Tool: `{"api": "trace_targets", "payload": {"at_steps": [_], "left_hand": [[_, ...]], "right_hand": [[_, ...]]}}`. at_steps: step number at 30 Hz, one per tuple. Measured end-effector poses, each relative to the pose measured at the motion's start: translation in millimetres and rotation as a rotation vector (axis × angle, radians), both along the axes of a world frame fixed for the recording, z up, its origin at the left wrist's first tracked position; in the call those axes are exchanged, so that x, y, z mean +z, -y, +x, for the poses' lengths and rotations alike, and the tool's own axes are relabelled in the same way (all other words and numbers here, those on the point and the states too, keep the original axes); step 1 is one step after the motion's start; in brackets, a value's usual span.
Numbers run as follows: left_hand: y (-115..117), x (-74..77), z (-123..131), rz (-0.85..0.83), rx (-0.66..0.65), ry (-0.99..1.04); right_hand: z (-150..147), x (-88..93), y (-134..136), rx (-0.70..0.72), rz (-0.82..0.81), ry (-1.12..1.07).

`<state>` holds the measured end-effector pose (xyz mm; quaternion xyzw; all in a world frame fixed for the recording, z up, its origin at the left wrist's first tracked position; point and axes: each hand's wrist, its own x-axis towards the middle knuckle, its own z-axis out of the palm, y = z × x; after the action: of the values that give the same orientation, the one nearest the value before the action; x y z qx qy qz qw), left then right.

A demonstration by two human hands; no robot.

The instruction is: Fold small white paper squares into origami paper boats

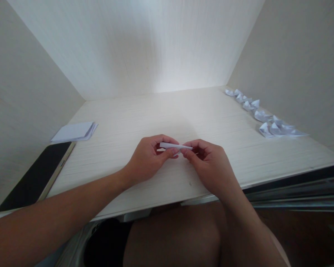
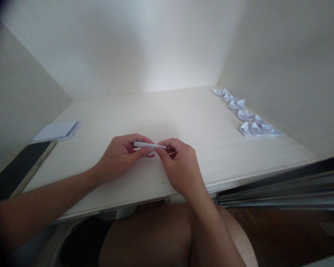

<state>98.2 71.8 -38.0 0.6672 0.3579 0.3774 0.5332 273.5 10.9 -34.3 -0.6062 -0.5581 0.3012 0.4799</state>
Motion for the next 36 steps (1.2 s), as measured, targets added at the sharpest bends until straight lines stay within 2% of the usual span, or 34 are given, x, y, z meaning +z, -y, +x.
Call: {"api": "trace_targets", "payload": {"at_steps": [20, 26, 31, 36], "left_hand": [[-1.2, 2.1, 1.2, -0.012, -0.02, 0.075], [-3.1, -1.4, 0.4, -0.045, -0.015, 0.091], [-4.4, -1.0, -1.4, -0.035, 0.022, 0.041], [-4.9, -2.3, -2.6, -0.03, 0.0, 0.04]], "right_hand": [[0.9, -1.2, 0.6, 0.044, 0.103, -0.001], [-0.5, -3.6, -0.1, 0.042, 0.06, -0.093], [1.5, -2.7, 0.5, 0.05, 0.043, -0.018], [1.0, -0.9, 1.9, 0.065, 0.044, 0.012]]}}
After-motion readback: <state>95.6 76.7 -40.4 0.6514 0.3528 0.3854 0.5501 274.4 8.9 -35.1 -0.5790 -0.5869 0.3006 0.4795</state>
